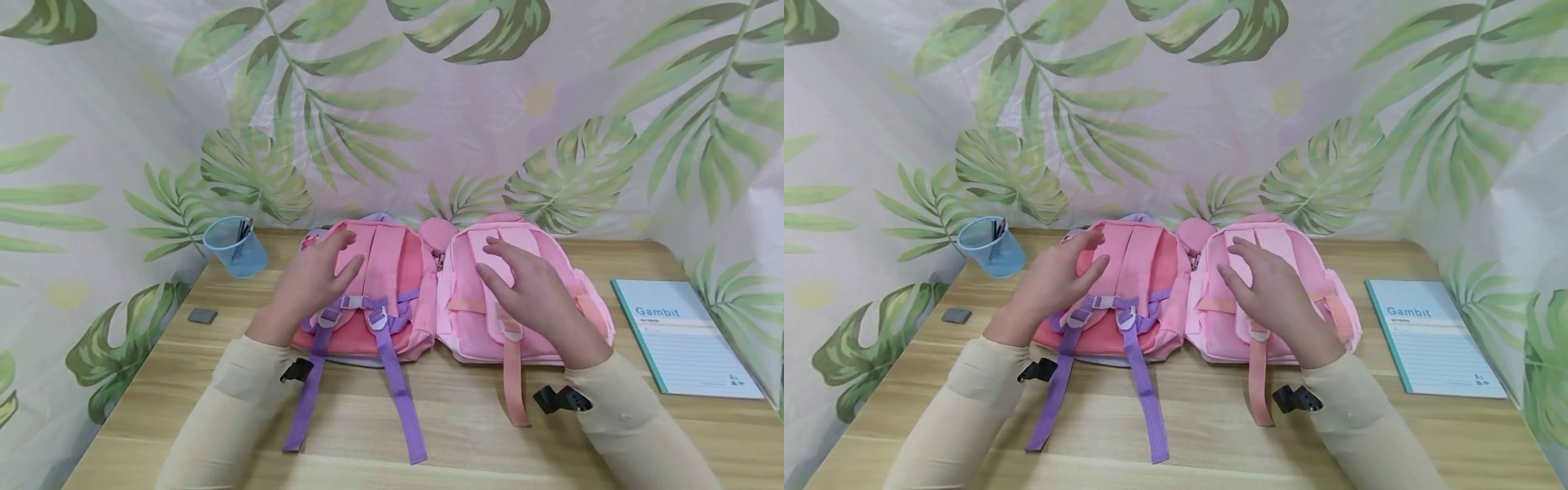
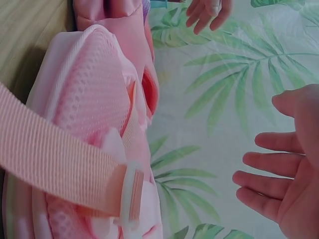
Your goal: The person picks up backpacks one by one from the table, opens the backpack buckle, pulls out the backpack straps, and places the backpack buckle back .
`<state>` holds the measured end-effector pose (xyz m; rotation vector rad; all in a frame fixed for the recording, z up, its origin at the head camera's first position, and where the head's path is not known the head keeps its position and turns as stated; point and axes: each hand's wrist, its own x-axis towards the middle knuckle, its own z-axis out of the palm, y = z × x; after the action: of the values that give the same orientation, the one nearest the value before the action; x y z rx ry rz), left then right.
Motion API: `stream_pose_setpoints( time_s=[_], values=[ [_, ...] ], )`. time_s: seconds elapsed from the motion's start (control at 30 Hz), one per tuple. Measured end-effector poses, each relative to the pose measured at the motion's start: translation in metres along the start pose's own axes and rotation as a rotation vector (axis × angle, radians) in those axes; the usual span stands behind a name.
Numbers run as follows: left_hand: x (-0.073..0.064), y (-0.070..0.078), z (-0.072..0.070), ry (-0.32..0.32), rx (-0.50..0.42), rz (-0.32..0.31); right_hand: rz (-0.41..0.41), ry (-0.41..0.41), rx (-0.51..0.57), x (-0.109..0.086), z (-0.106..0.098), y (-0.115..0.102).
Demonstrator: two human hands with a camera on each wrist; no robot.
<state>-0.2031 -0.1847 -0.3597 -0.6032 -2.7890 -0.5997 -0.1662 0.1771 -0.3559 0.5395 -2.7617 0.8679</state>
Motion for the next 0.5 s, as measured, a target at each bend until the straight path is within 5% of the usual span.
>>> stream_pose_setpoints(
  time_s=[0.5],
  values=[
    [-0.009, -0.03, -0.003, -0.106, -0.102, 0.029, -0.048, -0.025, 0.106, 0.022, 0.028, -0.008]
  ],
)
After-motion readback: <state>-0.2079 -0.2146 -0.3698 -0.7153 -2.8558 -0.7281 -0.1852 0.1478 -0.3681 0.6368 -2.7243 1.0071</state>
